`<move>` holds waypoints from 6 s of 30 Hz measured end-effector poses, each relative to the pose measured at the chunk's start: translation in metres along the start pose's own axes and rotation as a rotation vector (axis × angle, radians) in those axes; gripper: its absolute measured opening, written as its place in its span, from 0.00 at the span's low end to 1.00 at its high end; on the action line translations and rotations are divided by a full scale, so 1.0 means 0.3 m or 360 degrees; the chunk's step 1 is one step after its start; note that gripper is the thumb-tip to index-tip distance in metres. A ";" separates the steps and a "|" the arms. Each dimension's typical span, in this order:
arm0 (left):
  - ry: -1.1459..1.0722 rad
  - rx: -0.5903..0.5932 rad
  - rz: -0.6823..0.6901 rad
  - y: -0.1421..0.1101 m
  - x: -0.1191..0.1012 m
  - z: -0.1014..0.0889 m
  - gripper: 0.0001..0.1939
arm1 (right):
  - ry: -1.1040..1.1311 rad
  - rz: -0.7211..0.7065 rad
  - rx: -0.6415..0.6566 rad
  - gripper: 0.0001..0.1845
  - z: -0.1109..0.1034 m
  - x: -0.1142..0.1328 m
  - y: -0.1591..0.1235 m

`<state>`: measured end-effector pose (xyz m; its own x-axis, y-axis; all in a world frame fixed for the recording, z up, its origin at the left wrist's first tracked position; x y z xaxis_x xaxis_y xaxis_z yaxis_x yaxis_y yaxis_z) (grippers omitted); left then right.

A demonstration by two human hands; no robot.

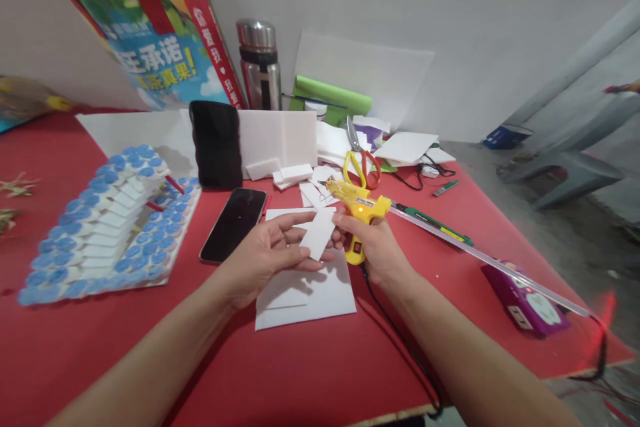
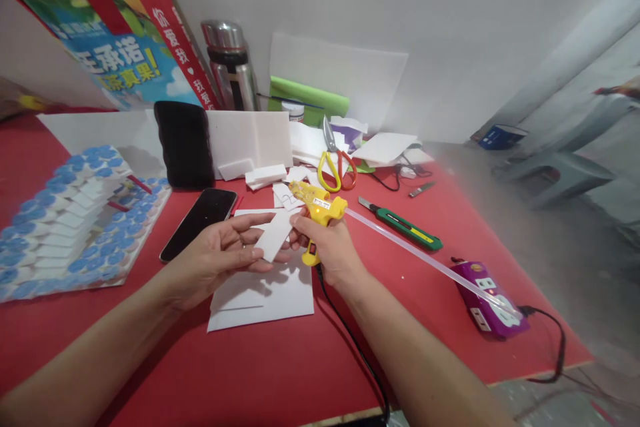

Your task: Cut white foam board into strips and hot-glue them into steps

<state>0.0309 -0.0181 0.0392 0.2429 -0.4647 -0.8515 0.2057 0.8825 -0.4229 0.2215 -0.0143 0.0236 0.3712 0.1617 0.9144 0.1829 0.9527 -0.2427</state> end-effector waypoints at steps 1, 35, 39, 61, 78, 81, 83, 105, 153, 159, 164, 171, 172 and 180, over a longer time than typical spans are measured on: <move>-0.0007 0.0026 0.0031 0.001 -0.001 0.000 0.34 | 0.0005 0.0023 -0.0010 0.11 -0.002 0.001 0.004; 0.1361 -0.0319 0.1674 0.019 0.017 -0.025 0.18 | 0.0007 -0.0036 -0.0219 0.14 0.003 0.007 0.004; 0.1394 -0.0337 0.1706 0.021 0.016 -0.029 0.18 | -0.0008 -0.0071 -0.0194 0.13 0.009 0.004 0.004; 0.1257 -0.0501 0.1520 0.034 0.034 -0.043 0.24 | 0.0008 -0.0064 -0.0180 0.13 0.004 -0.001 0.009; 0.1252 -0.0512 0.1547 0.034 0.030 -0.047 0.25 | 0.0006 -0.0014 -0.0188 0.13 0.006 0.003 0.007; 0.1374 -0.0478 0.1587 0.029 0.022 -0.043 0.22 | 0.0006 -0.0027 -0.0184 0.14 0.006 0.000 0.011; 0.1440 -0.0434 0.1670 0.029 0.021 -0.044 0.20 | 0.0006 -0.0067 -0.0174 0.13 0.005 -0.003 0.011; -0.0529 -0.0205 -0.0100 0.086 -0.010 -0.070 0.13 | -0.0157 -0.0392 0.0246 0.21 -0.015 0.057 -0.061; -0.0488 0.0052 -0.0051 0.087 0.017 -0.080 0.11 | -0.0517 -0.0231 0.0248 0.31 0.004 0.027 -0.079; -0.0446 0.0002 -0.0011 0.094 0.012 -0.087 0.09 | -0.0532 -0.0218 0.0313 0.31 0.003 0.019 -0.084; -0.0469 -0.0008 -0.0020 0.092 0.007 -0.086 0.13 | -0.0591 -0.0201 0.0337 0.31 0.000 0.011 -0.086; -0.0555 -0.0038 -0.0035 0.092 0.009 -0.084 0.15 | -0.0586 -0.0146 0.0342 0.31 -0.001 0.006 -0.086; -0.0568 -0.0049 -0.0032 0.094 0.010 -0.086 0.15 | -0.0588 -0.0156 0.0350 0.31 -0.001 0.005 -0.087; -0.0642 -0.0073 -0.0047 0.104 0.006 -0.096 0.11 | -0.0704 -0.0173 0.0419 0.34 -0.006 0.000 -0.092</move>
<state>0.0104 0.0106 0.0157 0.5920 -0.4731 -0.6525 0.1780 0.8663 -0.4666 0.2182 -0.0410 0.0297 -0.0677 0.0970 0.9930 -0.0571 0.9933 -0.1010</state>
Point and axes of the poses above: each hand's wrist, its own y-axis towards the middle knuckle, its own z-axis out of the palm, x = y × z, the point moved 1 cm from there along y, towards the middle knuckle, and after that the axes turned 14 degrees about -x, right-handed, at the moved point
